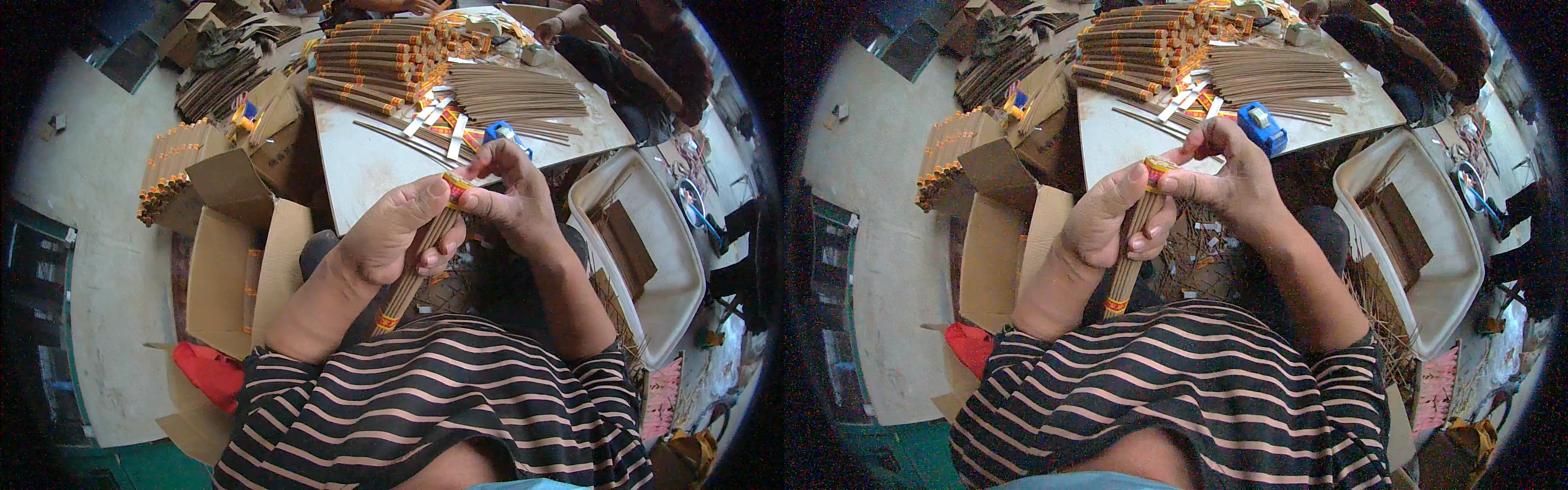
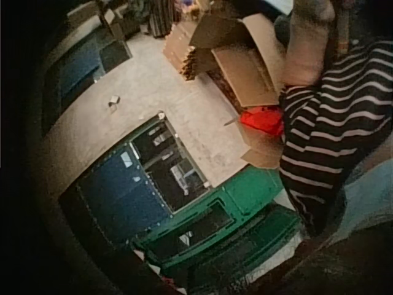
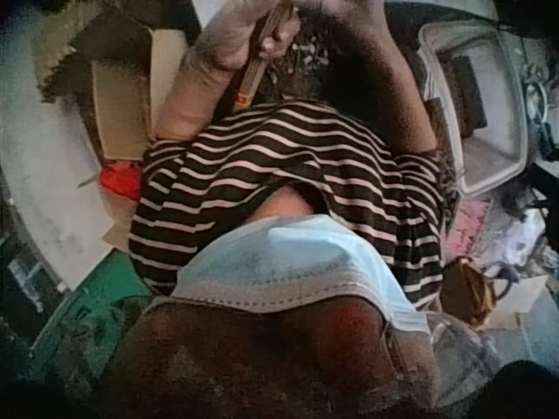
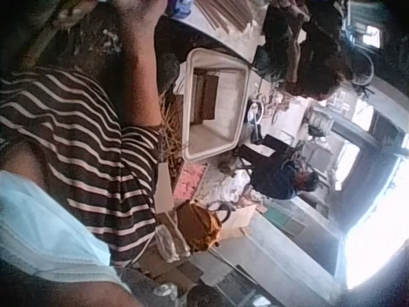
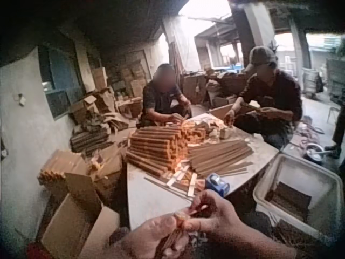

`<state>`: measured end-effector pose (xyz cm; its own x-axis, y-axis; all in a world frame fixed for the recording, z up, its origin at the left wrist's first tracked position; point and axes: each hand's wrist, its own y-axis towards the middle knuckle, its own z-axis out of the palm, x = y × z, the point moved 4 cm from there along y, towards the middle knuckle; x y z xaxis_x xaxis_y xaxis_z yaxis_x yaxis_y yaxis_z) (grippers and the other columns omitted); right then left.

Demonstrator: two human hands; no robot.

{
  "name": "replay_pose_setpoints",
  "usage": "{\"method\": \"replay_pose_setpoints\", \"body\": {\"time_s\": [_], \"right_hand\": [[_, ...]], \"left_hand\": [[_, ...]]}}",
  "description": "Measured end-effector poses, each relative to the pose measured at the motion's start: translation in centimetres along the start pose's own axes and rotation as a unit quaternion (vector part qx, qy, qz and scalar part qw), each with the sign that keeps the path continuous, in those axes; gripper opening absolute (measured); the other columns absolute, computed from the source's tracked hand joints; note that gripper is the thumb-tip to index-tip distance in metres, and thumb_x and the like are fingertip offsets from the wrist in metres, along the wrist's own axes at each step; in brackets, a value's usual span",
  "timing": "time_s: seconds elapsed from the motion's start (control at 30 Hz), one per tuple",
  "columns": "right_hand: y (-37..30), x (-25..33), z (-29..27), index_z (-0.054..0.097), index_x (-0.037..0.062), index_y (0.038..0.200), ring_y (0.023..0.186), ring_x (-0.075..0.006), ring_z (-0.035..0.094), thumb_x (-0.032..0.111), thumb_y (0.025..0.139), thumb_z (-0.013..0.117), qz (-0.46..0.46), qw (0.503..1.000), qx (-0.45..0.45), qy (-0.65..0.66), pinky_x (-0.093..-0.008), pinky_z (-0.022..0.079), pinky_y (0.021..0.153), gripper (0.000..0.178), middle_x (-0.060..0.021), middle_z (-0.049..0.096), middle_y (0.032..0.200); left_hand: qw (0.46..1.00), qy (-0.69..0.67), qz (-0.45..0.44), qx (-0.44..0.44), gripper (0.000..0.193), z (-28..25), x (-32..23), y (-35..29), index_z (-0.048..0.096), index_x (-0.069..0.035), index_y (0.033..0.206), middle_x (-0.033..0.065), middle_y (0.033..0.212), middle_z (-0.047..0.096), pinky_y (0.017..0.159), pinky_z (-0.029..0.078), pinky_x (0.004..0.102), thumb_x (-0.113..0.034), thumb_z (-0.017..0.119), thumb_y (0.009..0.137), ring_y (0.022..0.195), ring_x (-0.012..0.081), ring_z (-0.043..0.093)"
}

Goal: The person gathers thin wooden sticks into small bundles, wraps each bundle with a colorful paper band, and secures it with tape. The person then places the finished bundles into a nearby container.

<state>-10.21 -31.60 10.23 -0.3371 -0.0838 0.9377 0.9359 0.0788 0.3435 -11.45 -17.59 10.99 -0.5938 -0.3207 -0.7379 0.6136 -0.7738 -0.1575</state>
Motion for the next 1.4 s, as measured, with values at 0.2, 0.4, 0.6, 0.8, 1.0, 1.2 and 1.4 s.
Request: {"method": "replay_pose_setpoints", "body": {"time_s": [0.2, 0.4, 0.6, 0.8, 1.0, 1.2, 1.4], "right_hand": [[-0.1, -1.9, 1.7, 0.051, 0.0049, 0.104, 0.098, -0.0158, 0.047, 0.042, 0.064, 0.076, 0.008, 0.978, 0.036, 0.207, -0.0299, 0.037, 0.088, 0.06, -0.0065, 0.047, 0.103], [-0.4, -3.2, 2.9, 0.06, 0.0006, 0.097, 0.093, -0.0189, 0.053, 0.037, 0.072, 0.07, -0.009, 0.914, 0.116, 0.389, -0.032, 0.042, 0.085, 0.046, -0.0107, 0.056, 0.1], [-0.4, -3.6, 3.4, 0.061, 0.0073, 0.1, 0.093, -0.0194, 0.052, 0.034, 0.073, 0.07, -0.033, 0.885, 0.188, 0.425, -0.0329, 0.044, 0.081, 0.039, -0.0118, 0.055, 0.101], [-0.9, -5.0, 4.0, 0.056, 0.0025, 0.106, 0.094, -0.0225, 0.055, 0.02, 0.072, 0.07, 0.065, 0.849, 0.16, 0.499, -0.0362, 0.045, 0.085, 0.041, -0.0126, 0.056, 0.103], [-1.2, -3.4, 1.2, 0.041, -0.0003, 0.124, 0.11, -0.0289, 0.049, -0.001, 0.07, 0.052, 0.105, 0.901, 0.07, 0.416, -0.0404, 0.039, 0.094, 0.055, -0.0215, 0.048, 0.121], [-1.1, 0.2, 1.1, 0.046, -0.0018, 0.12, 0.107, -0.0225, 0.051, 0.03, 0.078, 0.064, 0.064, 0.979, 0.08, 0.179, -0.0346, 0.039, 0.093, 0.056, -0.0168, 0.053, 0.114], [-1.3, 0.4, 1.2, 0.056, -0.0022, 0.106, 0.095, -0.0172, 0.057, 0.015, 0.083, 0.059, 0.106, 0.972, 0.08, 0.195, -0.0293, 0.045, 0.084, 0.03, -0.0123, 0.059, 0.105]], "left_hand": [[0.996, -0.038, -0.025, 0.071, 0.038, 0.2, 0.4, 0.2, 0.048, -0.009, 0.108, 0.0044, 0.065, 0.051, 0.041, 0.035, 0.0186, -0.042, 0.043, 0.089, 0.045, 0.0078, 0.044], [0.995, -0.049, -0.05, 0.074, 0.038, 0.2, 1.2, 0.4, 0.049, -0.007, 0.098, 0.0043, 0.065, 0.051, 0.04, 0.035, 0.0188, -0.044, 0.042, 0.089, 0.045, 0.008, 0.045], [0.996, -0.028, -0.048, 0.073, 0.04, 0.3, 1.3, 0.3, 0.051, -0.006, 0.09, 0.0041, 0.062, 0.05, 0.039, 0.035, 0.0189, -0.045, 0.043, 0.088, 0.044, 0.0081, 0.045], [0.998, -0.009, -0.031, 0.061, 0.039, 0.5, 0.9, 0.0, 0.052, -0.007, 0.088, 0.004, 0.062, 0.051, 0.04, 0.036, 0.0189, -0.046, 0.044, 0.088, 0.044, 0.0081, 0.045], [0.999, -0.028, -0.02, 0.006, 0.036, 0.0, 0.5, -0.3, 0.054, -0.007, 0.099, 0.0033, 0.062, 0.051, 0.041, 0.037, 0.0192, -0.039, 0.043, 0.09, 0.044, 0.0083, 0.045], [1.0, -0.023, -0.01, -0.008, 0.03, -0.6, 0.8, 0.1, 0.056, -0.005, 0.094, 0.0049, 0.068, 0.055, 0.042, 0.039, 0.0195, -0.033, 0.047, 0.09, 0.049, 0.0106, 0.05], [0.999, -0.027, 0.0, -0.026, 0.029, -0.3, 0.8, 0.0, 0.055, -0.005, 0.09, 0.0052, 0.067, 0.055, 0.043, 0.039, 0.0201, -0.034, 0.047, 0.09, 0.05, 0.0114, 0.05]]}}
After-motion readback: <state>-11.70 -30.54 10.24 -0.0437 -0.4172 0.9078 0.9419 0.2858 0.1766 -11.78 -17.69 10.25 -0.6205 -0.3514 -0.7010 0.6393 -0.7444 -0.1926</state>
